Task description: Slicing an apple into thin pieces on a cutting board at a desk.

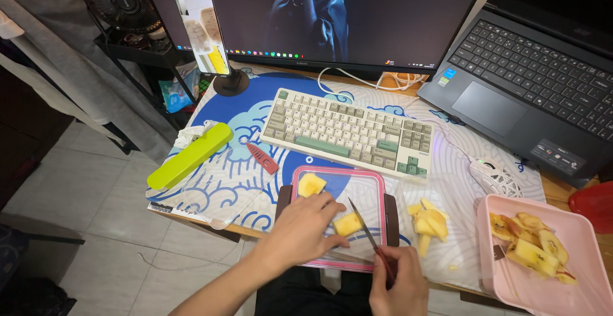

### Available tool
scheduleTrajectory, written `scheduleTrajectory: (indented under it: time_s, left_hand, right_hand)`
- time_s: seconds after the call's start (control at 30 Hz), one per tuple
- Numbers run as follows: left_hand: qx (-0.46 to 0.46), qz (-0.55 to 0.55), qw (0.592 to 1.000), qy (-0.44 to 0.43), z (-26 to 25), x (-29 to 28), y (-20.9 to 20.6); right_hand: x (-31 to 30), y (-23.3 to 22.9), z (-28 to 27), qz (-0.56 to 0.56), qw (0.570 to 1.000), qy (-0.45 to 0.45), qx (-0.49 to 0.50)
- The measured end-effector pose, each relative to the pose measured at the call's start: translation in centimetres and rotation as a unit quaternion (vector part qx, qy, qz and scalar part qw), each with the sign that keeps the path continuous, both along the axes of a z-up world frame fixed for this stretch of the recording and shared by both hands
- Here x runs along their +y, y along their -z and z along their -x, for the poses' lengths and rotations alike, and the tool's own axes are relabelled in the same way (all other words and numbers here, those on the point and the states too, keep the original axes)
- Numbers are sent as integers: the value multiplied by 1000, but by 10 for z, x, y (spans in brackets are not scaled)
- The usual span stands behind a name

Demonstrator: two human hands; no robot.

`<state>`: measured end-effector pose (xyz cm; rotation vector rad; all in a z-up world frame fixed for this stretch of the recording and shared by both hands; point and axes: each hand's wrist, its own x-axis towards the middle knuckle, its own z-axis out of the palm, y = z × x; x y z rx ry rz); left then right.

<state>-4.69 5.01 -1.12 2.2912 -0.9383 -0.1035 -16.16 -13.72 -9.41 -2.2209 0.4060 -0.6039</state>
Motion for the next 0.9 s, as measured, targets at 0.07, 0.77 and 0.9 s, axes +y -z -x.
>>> scheduleTrajectory:
  time_s: [0.07,0.77,0.9]
  left_hand:
    - [-15,-1,1000,9,0,-1,3]
    - [-228,37,968,96,-9,15,25]
    - [-236,28,965,112,-12,14,31]
  right_hand:
    - [3,-4,-1,-22,1000,6,-3]
    - [28,-9,-1,144,988,-13,-55]
    - [31,-9,-4,156,985,-23,-64]
